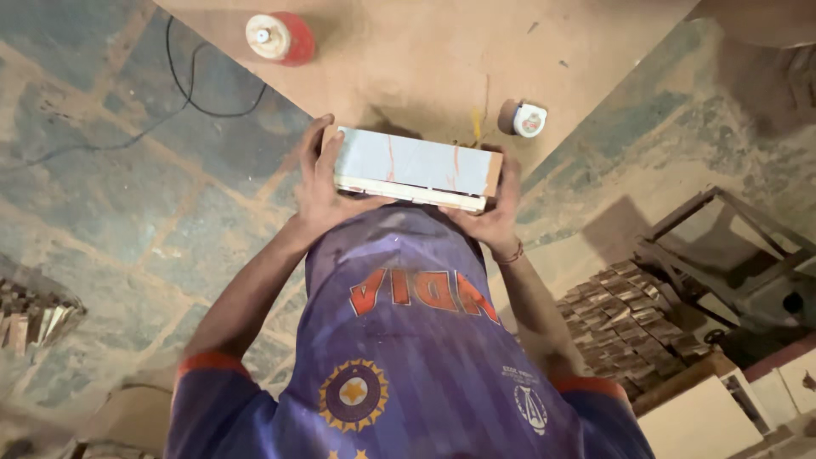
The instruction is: The person assembles a wooden electrical box by attaching a white plastic socket panel to a wooden frame using a nail gun. They then insert the panel into the frame, adjust the fit, and use a screwdriver to secure internal components.
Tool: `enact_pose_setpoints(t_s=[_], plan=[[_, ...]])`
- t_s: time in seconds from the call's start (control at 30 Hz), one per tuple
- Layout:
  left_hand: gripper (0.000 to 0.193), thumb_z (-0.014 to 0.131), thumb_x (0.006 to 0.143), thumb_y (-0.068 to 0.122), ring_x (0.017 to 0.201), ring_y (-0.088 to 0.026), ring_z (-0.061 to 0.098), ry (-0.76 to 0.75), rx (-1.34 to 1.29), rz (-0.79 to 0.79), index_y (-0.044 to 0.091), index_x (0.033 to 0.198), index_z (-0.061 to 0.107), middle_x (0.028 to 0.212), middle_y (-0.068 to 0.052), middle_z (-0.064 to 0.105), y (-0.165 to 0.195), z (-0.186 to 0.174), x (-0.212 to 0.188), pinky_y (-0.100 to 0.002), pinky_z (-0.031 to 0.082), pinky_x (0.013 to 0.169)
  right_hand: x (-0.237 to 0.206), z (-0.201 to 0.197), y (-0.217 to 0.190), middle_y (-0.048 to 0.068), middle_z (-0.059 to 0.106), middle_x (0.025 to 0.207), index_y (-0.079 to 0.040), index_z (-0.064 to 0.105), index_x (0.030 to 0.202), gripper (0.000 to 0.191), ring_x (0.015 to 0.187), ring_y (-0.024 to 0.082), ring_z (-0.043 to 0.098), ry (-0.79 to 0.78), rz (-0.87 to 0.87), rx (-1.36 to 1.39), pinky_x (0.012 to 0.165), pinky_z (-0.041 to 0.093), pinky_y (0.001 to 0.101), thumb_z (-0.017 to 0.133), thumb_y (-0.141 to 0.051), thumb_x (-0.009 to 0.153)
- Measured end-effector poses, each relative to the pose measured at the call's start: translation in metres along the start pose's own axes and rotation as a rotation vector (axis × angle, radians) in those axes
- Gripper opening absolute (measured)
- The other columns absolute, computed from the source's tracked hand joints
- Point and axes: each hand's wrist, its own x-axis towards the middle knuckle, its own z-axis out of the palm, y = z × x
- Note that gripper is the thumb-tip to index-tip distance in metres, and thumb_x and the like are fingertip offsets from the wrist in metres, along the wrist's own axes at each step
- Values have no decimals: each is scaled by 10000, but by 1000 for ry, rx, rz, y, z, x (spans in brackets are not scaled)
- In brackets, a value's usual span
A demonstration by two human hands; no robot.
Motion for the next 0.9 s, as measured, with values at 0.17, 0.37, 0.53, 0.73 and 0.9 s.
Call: enact_pose_setpoints(t_s=[0.17, 0.37, 0.53, 0.73, 0.9], plan=[[1253, 1064, 717, 443, 1515, -468, 320, 100, -9, 181, 167, 1621, 241, 1606, -229, 217, 11, 0, 24, -616, 385, 1246, 11, -15, -10, 160, 458, 1480, 31, 295, 1558, 1087, 1365, 274, 545, 89, -183, 31, 1132, 487, 388, 949, -294, 753], [1231, 1067, 738, 442, 1531, -448, 323, 131, -17, 238, 203, 1623, 246, 1623, -209, 213, 29, -13, 48, -597, 394, 1252, 20, -24, -21, 200, 439, 1557, 48, 258, 1595, 1107, 1390, 295, 518, 152, -290, 55, 1173, 471, 422, 904, -301, 768], [1177, 1031, 750, 454, 1532, -440, 318, 138, -23, 223, 209, 1611, 266, 1614, -199, 224, 39, -22, 53, -580, 355, 1239, 23, -23, -37, 212, 459, 1545, 54, 253, 1594, 1128, 1372, 307, 533, 190, -342, -26, 1154, 488, 423, 921, -317, 765], [1166, 978, 760, 478, 1555, -396, 291, 187, -30, 248, 191, 1632, 261, 1613, -181, 230, 45, -29, 49, -575, 345, 1261, 18, -19, -63, 220, 503, 1488, 59, 311, 1565, 1085, 1337, 310, 558, 262, -352, -138, 1135, 510, 412, 933, -353, 777], [1197, 980, 770, 482, 1567, -361, 288, 195, -40, 244, 204, 1658, 227, 1618, -163, 222, 48, -33, 46, -553, 366, 1262, 18, -18, -76, 209, 512, 1453, 51, 327, 1546, 1125, 1368, 327, 544, 307, -462, -206, 1145, 477, 438, 936, -399, 714]])
